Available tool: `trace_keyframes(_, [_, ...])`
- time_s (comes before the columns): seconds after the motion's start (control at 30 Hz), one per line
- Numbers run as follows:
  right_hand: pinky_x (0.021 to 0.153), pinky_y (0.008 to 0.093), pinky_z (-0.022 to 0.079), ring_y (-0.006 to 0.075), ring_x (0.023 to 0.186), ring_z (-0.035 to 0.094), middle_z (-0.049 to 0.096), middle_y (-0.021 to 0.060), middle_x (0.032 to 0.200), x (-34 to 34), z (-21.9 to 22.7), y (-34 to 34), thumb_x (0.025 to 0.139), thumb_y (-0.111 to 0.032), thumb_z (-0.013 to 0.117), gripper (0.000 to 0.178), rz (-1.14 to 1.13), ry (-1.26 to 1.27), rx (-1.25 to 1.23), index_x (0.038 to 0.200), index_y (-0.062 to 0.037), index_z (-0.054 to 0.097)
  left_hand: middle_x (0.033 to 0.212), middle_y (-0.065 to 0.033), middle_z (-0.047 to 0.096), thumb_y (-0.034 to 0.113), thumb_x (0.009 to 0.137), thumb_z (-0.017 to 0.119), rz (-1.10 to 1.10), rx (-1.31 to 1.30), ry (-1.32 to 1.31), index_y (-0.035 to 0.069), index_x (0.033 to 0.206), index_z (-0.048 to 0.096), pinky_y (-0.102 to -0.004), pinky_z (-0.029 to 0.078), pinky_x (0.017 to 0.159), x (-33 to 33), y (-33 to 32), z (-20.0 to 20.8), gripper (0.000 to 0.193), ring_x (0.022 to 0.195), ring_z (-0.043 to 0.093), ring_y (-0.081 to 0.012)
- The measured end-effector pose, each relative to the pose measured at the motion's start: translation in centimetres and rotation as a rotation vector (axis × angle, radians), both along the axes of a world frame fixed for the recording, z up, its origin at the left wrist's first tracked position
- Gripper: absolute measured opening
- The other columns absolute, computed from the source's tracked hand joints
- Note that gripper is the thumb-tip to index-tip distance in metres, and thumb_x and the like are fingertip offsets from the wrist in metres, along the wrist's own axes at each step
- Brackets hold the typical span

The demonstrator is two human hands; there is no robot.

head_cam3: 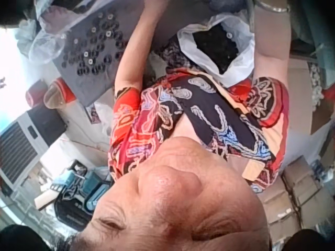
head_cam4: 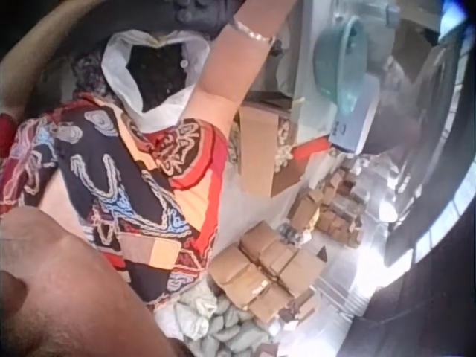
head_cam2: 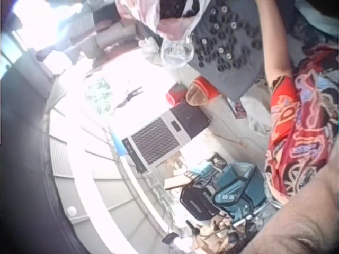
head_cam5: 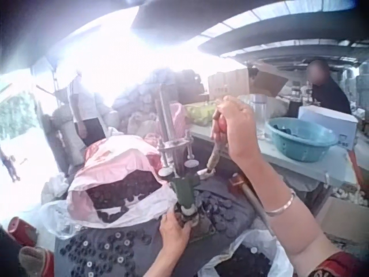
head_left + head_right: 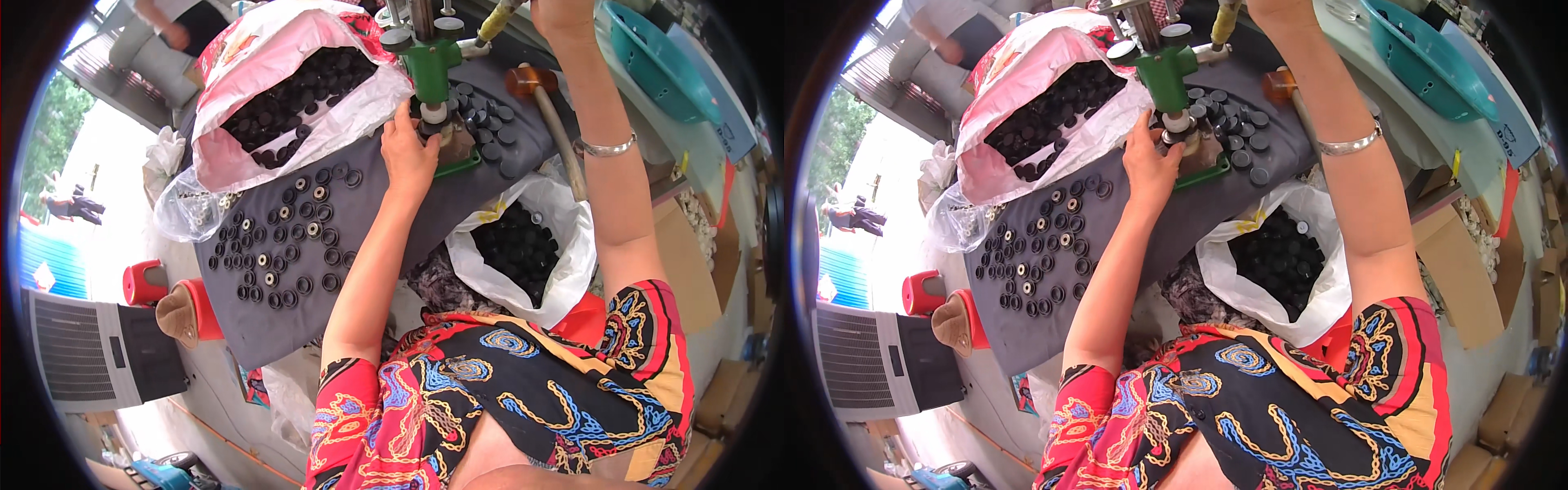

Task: The person arranges black rubber washers on a grey mat and inserts metal inserts into them. They then use a rubber mallet to tap the inserts into place and operate a green press machine to secure the components. The person works with a batch of parts, moving them between the mat and the machine.

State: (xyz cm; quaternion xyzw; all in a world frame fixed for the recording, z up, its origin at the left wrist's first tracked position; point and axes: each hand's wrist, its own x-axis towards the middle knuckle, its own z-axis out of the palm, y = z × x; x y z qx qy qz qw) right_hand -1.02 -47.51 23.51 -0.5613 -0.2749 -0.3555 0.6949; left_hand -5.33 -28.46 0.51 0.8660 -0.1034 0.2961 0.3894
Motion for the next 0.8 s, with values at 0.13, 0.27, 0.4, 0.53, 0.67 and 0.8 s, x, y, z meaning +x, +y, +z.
trace_keyframes(0.13, [0.044, 0.0285, 0.043, 0.0136, 0.044, 0.049, 0.048, 0.0028, 0.056, -0.9, -0.2, 0.5, 0.092, -0.017, 0.051, 0.021, 0.029, 0.042, 0.099, 0.072, -0.0076, 0.052, 0.104, -0.0168, 0.066, 0.007, 0.068, 0.081, 0.01, -0.045, -0.011, 0.001, 0.136, 0.045, -0.0404, 0.052, 0.085, 0.7, -0.6, -0.2, 0.077, 0.1, 0.065, -0.0312])
trace_keyframes(0.27, [0.046, 0.0288, 0.044, 0.0144, 0.045, 0.049, 0.048, 0.0037, 0.056, -3.2, -1.9, 0.4, 0.092, -0.017, 0.053, 0.02, 0.057, -0.019, 0.096, 0.075, -0.0067, 0.052, 0.106, -0.0184, 0.067, 0.007, 0.067, 0.081, -0.031, -0.134, 0.036, 0.0, 0.137, 0.043, -0.0412, 0.051, 0.085, 1.4, -0.9, -0.5, 0.08, 0.099, 0.065, -0.0329])
trace_keyframes(0.4, [0.061, 0.037, 0.047, 0.0198, 0.056, 0.052, 0.052, 0.0086, 0.064, -5.8, -4.9, -1.2, 0.097, -0.015, 0.044, 0.023, 0.123, -0.119, -0.034, 0.079, -0.0019, 0.051, 0.109, -0.0175, 0.067, 0.008, 0.067, 0.08, -0.062, -0.208, 0.094, 0.0, 0.138, 0.039, -0.0457, 0.045, 0.089, 1.9, -0.9, -0.9, 0.083, 0.103, 0.06, -0.0361])
trace_keyframes(0.53, [0.072, 0.0425, 0.051, 0.0214, 0.063, 0.055, 0.054, 0.0098, 0.065, -8.6, -10.2, -0.9, 0.095, -0.011, 0.049, 0.02, 0.131, -0.251, -0.051, 0.078, -0.0004, 0.049, 0.11, -0.0156, 0.067, 0.008, 0.067, 0.079, -0.048, -0.202, 0.046, -0.001, 0.136, 0.042, -0.0449, 0.045, 0.089, 0.8, -0.1, -0.9, 0.079, 0.103, 0.06, -0.0354])
trace_keyframes(0.67, [0.085, 0.0527, 0.05, 0.0242, 0.067, 0.056, 0.055, 0.0128, 0.07, -9.7, -16.6, -1.4, 0.09, 0.001, 0.043, 0.012, -0.051, -0.385, -0.165, 0.079, -0.0003, 0.049, 0.104, -0.0168, 0.069, 0.004, 0.069, 0.077, -0.045, -0.066, -0.074, 0.001, 0.131, 0.052, -0.0385, 0.052, 0.089, -2.2, 1.6, -0.2, 0.067, 0.101, 0.066, -0.0311])
trace_keyframes(0.8, [0.09, 0.052, 0.048, 0.0241, 0.07, 0.056, 0.055, 0.0131, 0.073, -10.5, -16.8, -1.1, 0.091, 0.0, 0.043, 0.013, -0.02, -0.322, -0.168, 0.08, -0.0004, 0.05, 0.102, -0.0141, 0.07, 0.0, 0.073, 0.07, -0.042, 0.082, -0.155, 0.004, 0.111, 0.066, -0.0391, 0.052, 0.084, -7.1, 5.9, 0.3, 0.038, 0.096, 0.066, -0.0317])
